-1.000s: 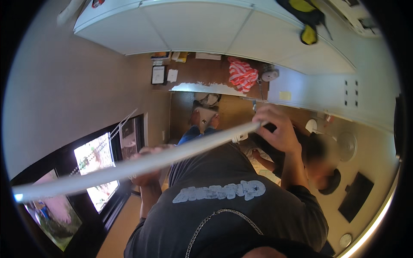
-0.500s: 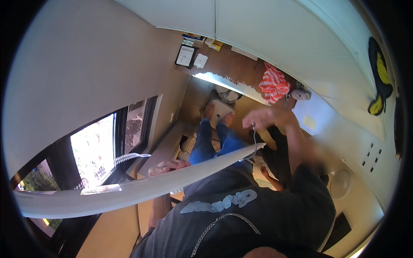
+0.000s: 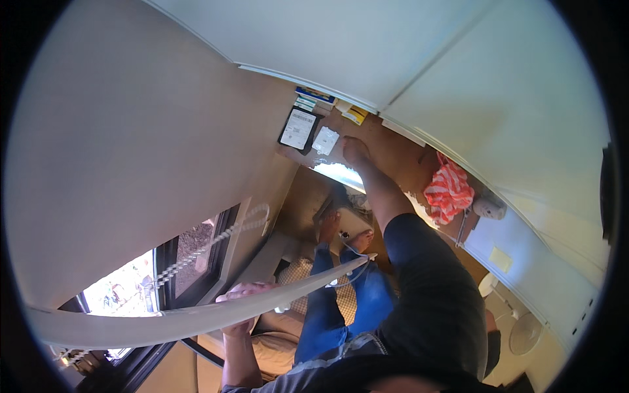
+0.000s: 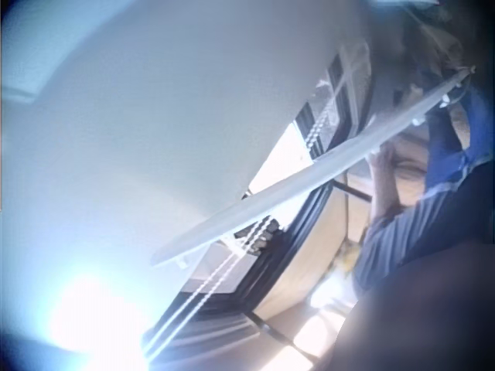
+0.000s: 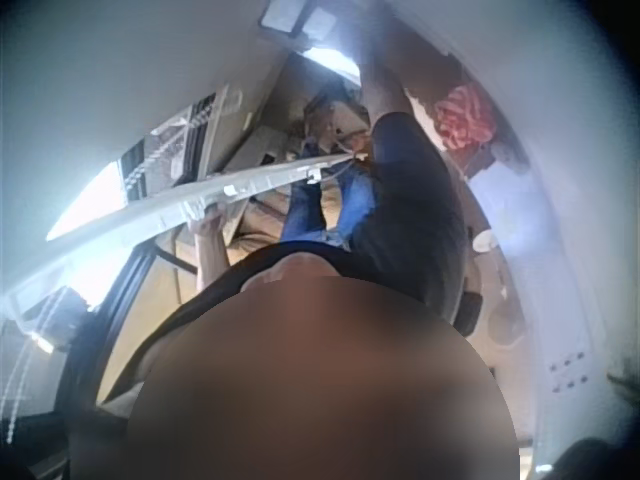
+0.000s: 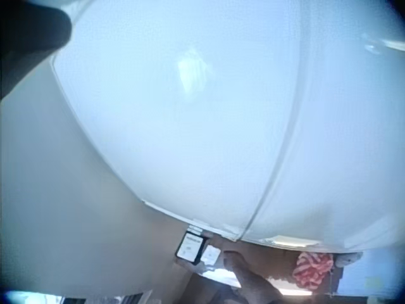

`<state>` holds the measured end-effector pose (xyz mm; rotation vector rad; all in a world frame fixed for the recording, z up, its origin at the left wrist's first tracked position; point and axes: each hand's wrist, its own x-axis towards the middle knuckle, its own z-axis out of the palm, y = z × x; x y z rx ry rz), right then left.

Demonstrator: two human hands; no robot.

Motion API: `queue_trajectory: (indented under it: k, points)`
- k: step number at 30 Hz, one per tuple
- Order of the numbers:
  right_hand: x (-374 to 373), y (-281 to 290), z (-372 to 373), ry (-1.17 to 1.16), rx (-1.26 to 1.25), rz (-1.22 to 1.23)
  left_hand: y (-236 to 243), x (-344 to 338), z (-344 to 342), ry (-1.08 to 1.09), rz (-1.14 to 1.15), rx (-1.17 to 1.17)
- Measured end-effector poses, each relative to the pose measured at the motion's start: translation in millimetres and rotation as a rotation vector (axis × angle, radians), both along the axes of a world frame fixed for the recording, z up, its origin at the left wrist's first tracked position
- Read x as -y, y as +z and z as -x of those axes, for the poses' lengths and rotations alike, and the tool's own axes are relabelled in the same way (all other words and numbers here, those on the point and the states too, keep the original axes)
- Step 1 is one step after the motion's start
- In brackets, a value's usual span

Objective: The person uses a screwdriver to remove screws from a wall-mounted air conditioner, wipes the interior with a cloth, and removes a white plastic panel. They then inspect the panel and use the screwdriver on its back before reattaching it to the unit.

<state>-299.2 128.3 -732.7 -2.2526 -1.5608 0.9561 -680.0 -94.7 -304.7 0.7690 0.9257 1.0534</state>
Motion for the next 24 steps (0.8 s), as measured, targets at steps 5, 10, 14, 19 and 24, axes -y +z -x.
queue_trajectory:
  k: [5,10,14,19,24]
  points:
    - [-18.0,-58.2,15.7,-0.115,0.142,-0.185,-20.1,-4.6,1.6,-0.022,-0.1,-0.137]
    - [-22.3,-83.5,8.7,0.062,0.172,-0.1,-38.3,27.8,10.3,0.152,0.165,-0.208]
    - [1.3,-62.6,-0.5,-0.096,-0.12,-0.25,-63.1,54.2,25.1,0.068,0.191,-0.42]
    - [95.1,31.1,-32.3,-0.247,-0.386,-0.219,-72.4,61.4,14.6,-0.057,0.13,-0.513]
    - [257.8,191.0,-92.8,-0.32,-0.448,-0.153,-7.7,46.2,-16.1,-0.31,-0.438,-0.9]
